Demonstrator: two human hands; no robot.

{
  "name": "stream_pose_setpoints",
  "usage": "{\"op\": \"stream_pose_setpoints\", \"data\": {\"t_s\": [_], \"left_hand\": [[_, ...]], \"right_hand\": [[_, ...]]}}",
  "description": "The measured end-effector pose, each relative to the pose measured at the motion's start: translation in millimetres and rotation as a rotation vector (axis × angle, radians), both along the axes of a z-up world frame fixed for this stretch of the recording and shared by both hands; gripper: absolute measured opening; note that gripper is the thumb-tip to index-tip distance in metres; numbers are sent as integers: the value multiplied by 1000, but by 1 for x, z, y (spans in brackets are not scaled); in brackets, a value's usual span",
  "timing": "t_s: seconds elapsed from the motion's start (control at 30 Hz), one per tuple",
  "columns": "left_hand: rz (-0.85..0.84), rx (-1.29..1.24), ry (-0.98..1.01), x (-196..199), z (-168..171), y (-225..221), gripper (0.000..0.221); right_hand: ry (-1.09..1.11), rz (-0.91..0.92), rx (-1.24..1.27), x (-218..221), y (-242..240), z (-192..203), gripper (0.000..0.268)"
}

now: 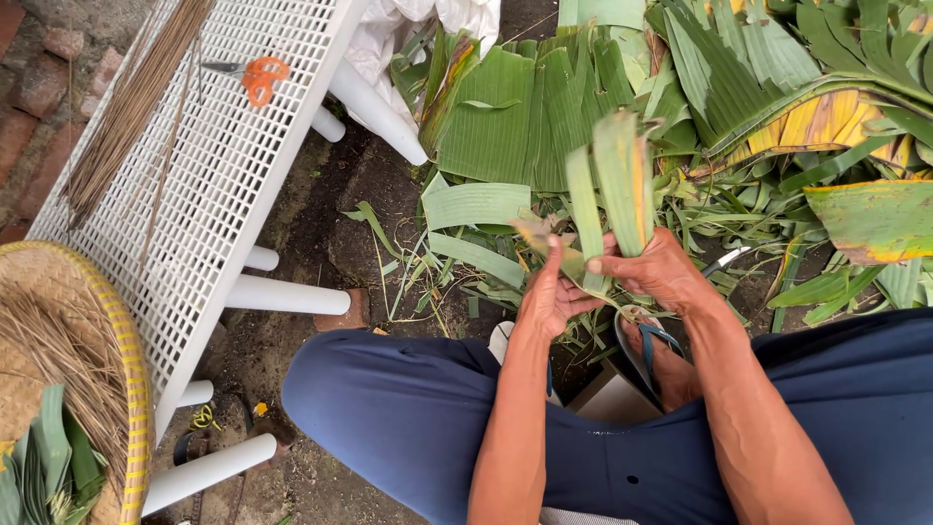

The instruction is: Tearing banana leaves into narrow strips by hand.

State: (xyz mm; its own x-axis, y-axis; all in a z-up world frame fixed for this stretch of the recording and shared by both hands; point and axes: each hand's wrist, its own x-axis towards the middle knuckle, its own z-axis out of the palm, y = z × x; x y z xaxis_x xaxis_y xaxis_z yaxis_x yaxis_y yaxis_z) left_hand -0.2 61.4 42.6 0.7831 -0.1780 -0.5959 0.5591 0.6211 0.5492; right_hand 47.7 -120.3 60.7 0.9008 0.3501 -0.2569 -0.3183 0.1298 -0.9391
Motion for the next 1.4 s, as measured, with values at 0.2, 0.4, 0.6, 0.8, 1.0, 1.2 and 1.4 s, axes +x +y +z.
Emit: {"op": "stream_pose_setpoints", "data": {"t_s": [0.2, 0.4, 0.6, 0.8, 1.0, 1.2, 1.4], "left_hand": [[298, -176, -11, 2, -37, -19, 34], [420, -371, -187, 2, 26, -15, 47], [523, -305, -232, 3, 16, -22, 26], [816, -174, -28, 10, 65, 7, 49], [653, 144, -195, 8, 27, 35, 35], [234, 870, -109, 1, -43, 36, 58], [432, 688, -178, -18, -67, 48, 52]], "right_hand": [[-14, -86, 27, 0, 5, -2, 19], [156, -443, 168, 5, 11, 12, 22], [192, -594, 172, 13, 8, 4, 26], [328, -1053, 341, 60, -56, 16, 21], [144, -794, 107, 62, -23, 88, 34], [90, -371, 11, 64, -14, 87, 9], [233, -222, 291, 69, 21, 65, 15]]}}
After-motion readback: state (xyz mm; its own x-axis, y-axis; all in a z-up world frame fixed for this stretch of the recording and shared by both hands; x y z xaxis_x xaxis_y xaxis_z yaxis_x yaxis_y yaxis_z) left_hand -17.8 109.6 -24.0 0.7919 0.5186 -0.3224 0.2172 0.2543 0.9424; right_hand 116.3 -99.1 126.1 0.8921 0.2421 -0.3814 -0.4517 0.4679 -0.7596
